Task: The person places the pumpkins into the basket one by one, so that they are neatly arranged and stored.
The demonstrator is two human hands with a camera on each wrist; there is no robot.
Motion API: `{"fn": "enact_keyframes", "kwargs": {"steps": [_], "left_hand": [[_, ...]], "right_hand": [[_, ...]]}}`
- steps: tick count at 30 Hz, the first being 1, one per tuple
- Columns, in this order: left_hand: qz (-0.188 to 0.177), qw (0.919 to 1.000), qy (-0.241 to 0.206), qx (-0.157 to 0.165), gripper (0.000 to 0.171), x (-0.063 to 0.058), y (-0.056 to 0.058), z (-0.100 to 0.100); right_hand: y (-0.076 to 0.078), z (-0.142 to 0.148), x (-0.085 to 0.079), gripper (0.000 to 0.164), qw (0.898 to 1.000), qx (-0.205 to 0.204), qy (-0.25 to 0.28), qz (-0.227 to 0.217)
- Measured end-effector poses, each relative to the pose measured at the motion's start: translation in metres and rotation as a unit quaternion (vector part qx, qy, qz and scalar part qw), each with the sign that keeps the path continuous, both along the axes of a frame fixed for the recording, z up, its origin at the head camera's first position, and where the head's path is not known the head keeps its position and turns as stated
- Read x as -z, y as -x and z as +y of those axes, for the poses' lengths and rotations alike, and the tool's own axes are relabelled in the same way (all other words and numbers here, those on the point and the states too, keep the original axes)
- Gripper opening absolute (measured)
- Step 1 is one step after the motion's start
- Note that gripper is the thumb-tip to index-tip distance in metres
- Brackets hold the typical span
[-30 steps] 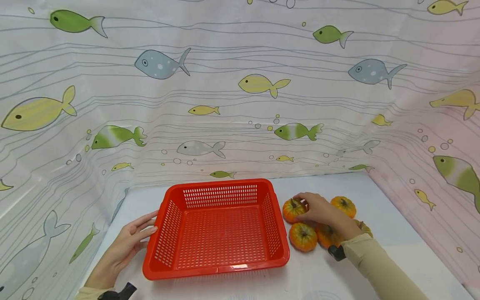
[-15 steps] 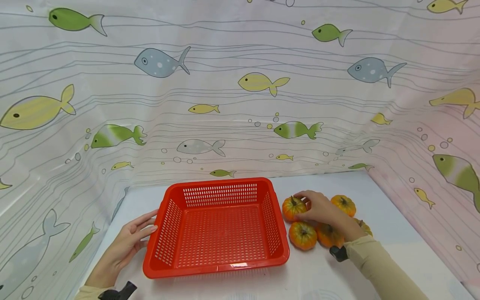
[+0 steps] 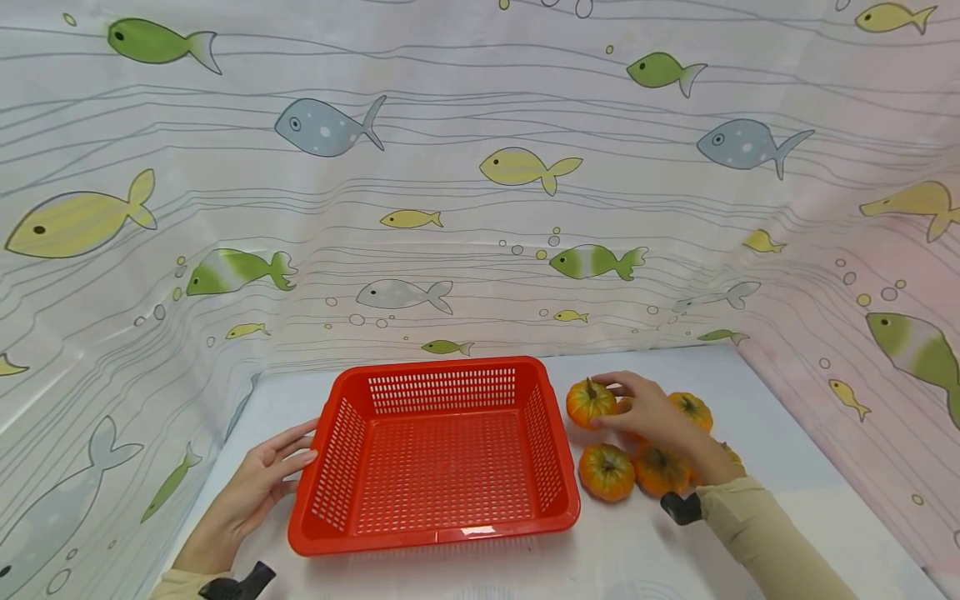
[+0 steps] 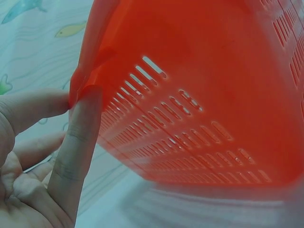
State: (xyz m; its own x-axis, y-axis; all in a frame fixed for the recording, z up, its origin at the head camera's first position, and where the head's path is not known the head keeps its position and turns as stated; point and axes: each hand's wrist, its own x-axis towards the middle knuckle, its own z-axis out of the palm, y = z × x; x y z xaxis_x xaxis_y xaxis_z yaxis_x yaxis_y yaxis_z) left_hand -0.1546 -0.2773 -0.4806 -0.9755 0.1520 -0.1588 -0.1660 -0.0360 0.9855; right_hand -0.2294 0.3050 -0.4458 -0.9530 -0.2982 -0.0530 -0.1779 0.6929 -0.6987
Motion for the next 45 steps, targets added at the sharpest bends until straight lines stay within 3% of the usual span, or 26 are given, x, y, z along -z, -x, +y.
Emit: {"fn": "enact_keyframes", "kwargs": {"steps": [4, 12, 20, 34, 45], "left_hand": [[-0.006, 1.0, 0.004, -0.005, 0.065, 0.0, 0.0, 0.0], [-0.025, 0.9992, 0.028, -0.016, 0.067, -0.003, -0.001, -0.001], [-0.016, 0.9995, 0.025, -0.005, 0.066, -0.006, 0.001, 0.0], [-0.001, 0.9997, 0.025, 0.001, 0.066, -0.006, 0.0, 0.0], [-0.002, 0.9995, 0.03, 0.004, 0.066, -0.005, -0.001, -0.001]], "right_hand": [[-0.001, -0.001, -0.005, 0.072, 1.0, -0.006, 0.02, 0.014], [0.001, -0.006, -0.019, 0.073, 0.998, 0.005, 0.057, 0.002], [0.005, -0.021, -0.037, 0.071, 0.996, -0.019, 0.078, 0.023], [0.015, -0.075, -0.061, 0.068, 0.989, -0.111, 0.086, 0.049], [0.029, -0.134, -0.063, 0.066, 0.978, -0.18, 0.09, 0.048]]}}
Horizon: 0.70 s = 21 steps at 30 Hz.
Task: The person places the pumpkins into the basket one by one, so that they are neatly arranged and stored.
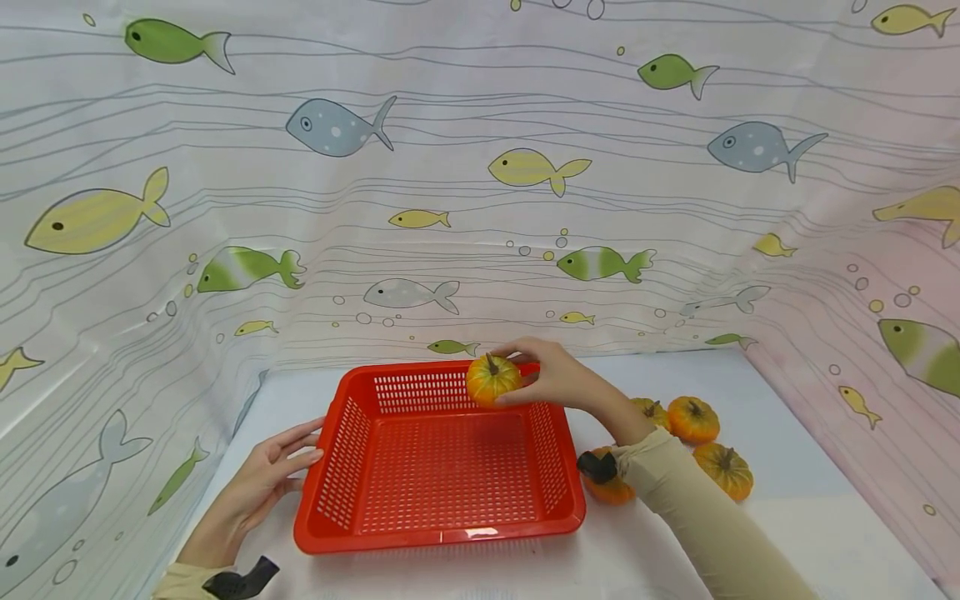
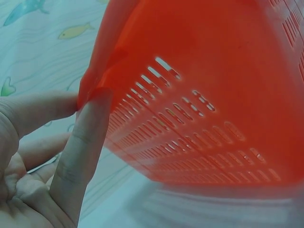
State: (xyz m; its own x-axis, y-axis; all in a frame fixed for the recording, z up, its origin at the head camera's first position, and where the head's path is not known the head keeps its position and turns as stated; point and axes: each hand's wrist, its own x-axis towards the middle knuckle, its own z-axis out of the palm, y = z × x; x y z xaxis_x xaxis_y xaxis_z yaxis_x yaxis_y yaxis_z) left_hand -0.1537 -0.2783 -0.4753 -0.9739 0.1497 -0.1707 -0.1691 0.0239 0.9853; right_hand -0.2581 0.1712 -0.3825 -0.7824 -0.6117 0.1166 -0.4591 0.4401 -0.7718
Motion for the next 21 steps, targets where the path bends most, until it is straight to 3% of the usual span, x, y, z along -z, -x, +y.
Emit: {"fn": "enact_keyframes", "kwargs": {"steps": [12, 21], "left_hand": [[-0.006, 0.9998, 0.015, 0.007, 0.067, -0.002, 0.0, -0.002], [-0.01, 0.9999, 0.003, 0.011, 0.067, -0.002, 0.001, -0.002]], "right_hand": [[0.012, -0.059, 0.016, 0.065, 0.999, -0.033, -0.005, -0.01], [0.017, -0.09, 0.034, 0.062, 0.998, -0.04, -0.043, 0.008]]}}
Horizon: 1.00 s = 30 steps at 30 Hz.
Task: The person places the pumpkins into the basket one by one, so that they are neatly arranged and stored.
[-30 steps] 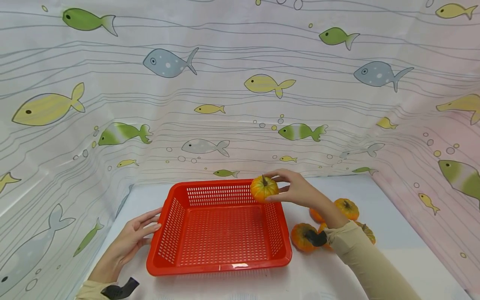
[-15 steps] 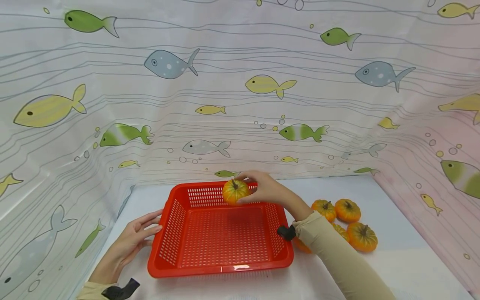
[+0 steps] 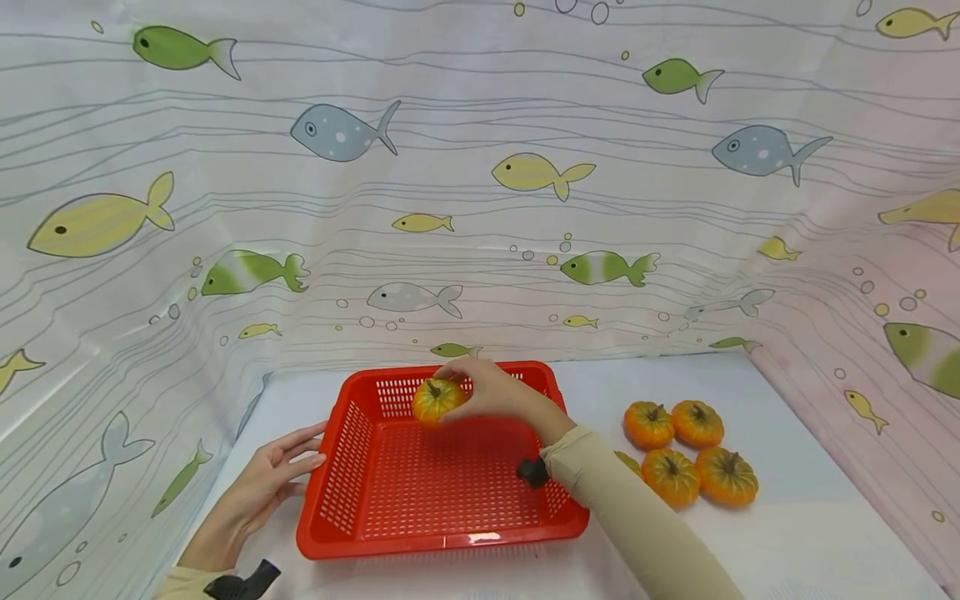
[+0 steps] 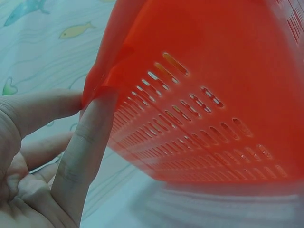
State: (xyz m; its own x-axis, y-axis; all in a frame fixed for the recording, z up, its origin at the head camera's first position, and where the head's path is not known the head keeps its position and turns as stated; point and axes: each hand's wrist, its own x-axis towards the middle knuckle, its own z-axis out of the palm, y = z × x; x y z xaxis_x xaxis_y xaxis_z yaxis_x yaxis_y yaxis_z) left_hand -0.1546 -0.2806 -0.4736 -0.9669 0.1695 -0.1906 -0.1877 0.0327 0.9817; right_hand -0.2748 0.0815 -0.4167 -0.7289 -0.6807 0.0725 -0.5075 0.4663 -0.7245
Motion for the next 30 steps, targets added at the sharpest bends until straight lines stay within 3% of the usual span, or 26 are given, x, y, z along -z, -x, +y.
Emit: {"fn": "enact_keyframes", "kwargs": {"steps": [15, 21, 30], "left_hand": [[-0.011, 0.9999, -0.001, -0.012, 0.069, -0.001, -0.001, 0.002], [-0.006, 0.9999, -0.002, -0.012, 0.069, 0.0, -0.001, 0.003], [0.01, 0.9998, -0.013, -0.008, 0.068, 0.0, -0.004, 0.003]], "right_hand": [[0.001, -0.043, 0.031, 0.061, 0.996, -0.019, -0.082, 0.009], [-0.001, -0.049, 0.039, 0.058, 0.995, -0.022, -0.099, 0.018], [-0.005, -0.051, 0.05, 0.061, 0.994, -0.015, -0.11, -0.003]]}}
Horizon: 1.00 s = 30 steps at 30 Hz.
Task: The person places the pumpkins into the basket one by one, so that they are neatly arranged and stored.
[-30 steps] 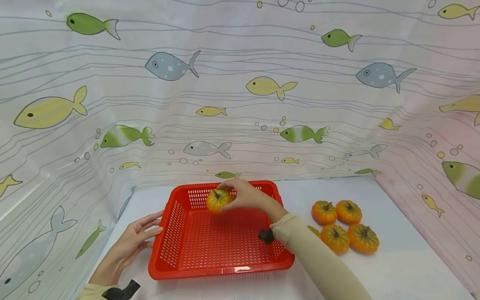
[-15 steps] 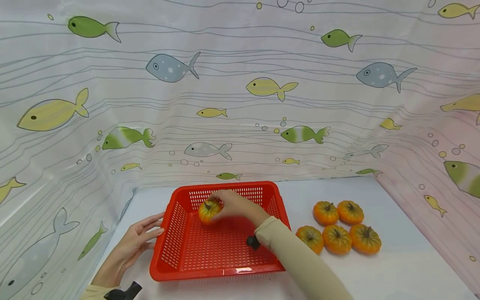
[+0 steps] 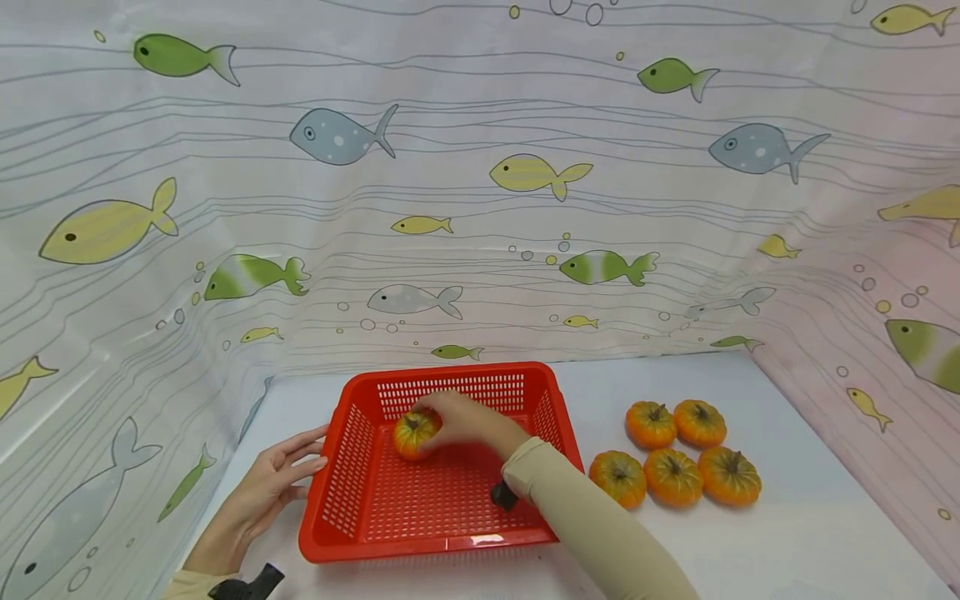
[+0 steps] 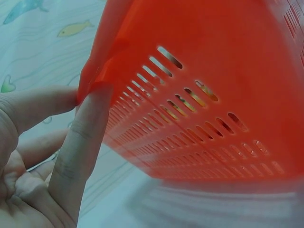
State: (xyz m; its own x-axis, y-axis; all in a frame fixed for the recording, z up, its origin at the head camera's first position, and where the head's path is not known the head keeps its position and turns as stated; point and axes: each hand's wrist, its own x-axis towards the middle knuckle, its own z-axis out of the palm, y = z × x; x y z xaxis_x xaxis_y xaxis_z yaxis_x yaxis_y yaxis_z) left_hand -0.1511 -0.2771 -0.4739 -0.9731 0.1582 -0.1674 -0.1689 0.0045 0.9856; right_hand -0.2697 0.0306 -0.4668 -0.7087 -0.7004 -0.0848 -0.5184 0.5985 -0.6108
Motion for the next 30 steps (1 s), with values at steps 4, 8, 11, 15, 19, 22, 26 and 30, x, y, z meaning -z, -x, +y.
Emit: {"fn": "enact_keyframes", "kwargs": {"steps": [4, 8, 11, 15, 19, 22, 26, 30], "left_hand": [[0.0, 1.0, -0.003, 0.0, 0.068, 0.0, 0.0, -0.001], [0.003, 1.0, -0.003, 0.002, 0.068, 0.0, 0.0, -0.002], [0.004, 1.0, -0.002, 0.004, 0.067, 0.001, 0.0, -0.002], [0.004, 1.0, 0.001, 0.001, 0.067, 0.001, 0.0, -0.002], [0.001, 1.0, 0.002, 0.0, 0.067, 0.001, 0.001, -0.002], [0.0, 1.0, 0.002, 0.002, 0.067, 0.001, 0.001, -0.002], [-0.005, 1.0, 0.001, 0.002, 0.067, 0.001, 0.001, -0.002], [-0.009, 1.0, 0.002, 0.0, 0.068, 0.001, 0.001, -0.002]], "right_hand": [[0.0, -0.002, 0.001, 0.062, 1.0, -0.006, -0.009, 0.012], [0.0, -0.003, 0.0, 0.062, 0.999, -0.009, -0.02, 0.024], [-0.001, -0.002, -0.001, 0.062, 0.999, -0.008, -0.023, 0.024], [-0.001, -0.002, -0.002, 0.062, 1.0, -0.006, -0.018, 0.021], [-0.001, -0.001, -0.002, 0.062, 1.0, -0.008, -0.013, 0.02], [-0.001, 0.001, -0.004, 0.062, 1.0, -0.004, -0.01, 0.014], [-0.001, 0.003, -0.006, 0.064, 1.0, 0.002, -0.002, 0.006], [0.001, 0.007, -0.009, 0.066, 1.0, 0.009, 0.018, -0.007]]}}
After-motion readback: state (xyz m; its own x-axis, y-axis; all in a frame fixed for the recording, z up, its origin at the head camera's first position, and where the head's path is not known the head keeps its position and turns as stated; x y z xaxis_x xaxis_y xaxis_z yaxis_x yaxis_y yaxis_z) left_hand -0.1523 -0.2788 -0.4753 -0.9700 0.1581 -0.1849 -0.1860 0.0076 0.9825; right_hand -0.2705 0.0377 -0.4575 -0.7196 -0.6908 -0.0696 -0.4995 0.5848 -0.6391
